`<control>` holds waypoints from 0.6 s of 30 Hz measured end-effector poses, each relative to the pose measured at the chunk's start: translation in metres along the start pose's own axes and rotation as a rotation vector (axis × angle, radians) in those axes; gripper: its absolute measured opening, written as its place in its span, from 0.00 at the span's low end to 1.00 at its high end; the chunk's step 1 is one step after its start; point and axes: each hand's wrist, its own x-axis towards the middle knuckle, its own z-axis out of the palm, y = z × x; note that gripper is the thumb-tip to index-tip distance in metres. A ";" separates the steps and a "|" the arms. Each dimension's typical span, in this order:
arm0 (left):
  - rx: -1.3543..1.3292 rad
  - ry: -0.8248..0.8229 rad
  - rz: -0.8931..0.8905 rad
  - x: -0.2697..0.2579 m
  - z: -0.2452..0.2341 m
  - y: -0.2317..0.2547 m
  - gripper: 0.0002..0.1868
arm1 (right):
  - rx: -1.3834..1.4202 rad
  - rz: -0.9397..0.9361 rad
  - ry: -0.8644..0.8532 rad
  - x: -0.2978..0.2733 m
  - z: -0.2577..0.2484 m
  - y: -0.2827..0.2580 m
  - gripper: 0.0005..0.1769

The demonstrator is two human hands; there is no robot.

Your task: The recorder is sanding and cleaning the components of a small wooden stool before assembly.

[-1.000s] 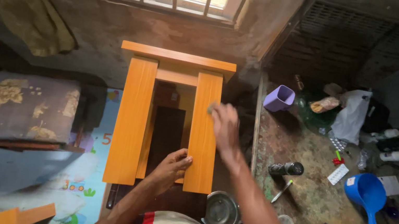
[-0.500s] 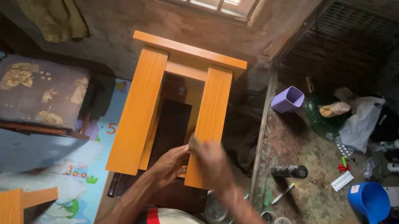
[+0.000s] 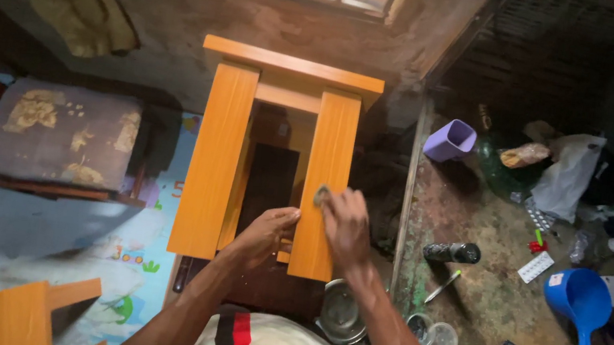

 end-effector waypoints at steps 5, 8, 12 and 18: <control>-0.030 -0.008 0.012 0.000 -0.002 -0.001 0.18 | 0.074 -0.120 0.133 0.026 -0.002 -0.024 0.05; -0.037 0.009 -0.007 -0.003 0.002 0.007 0.18 | 0.021 -0.131 0.026 -0.008 0.006 -0.030 0.04; -0.056 0.010 0.016 0.009 -0.014 -0.012 0.17 | 0.067 -0.196 -0.099 -0.068 -0.021 -0.055 0.07; 0.106 0.010 0.013 0.001 -0.005 0.002 0.17 | 0.115 -0.170 -0.147 -0.083 -0.019 -0.007 0.04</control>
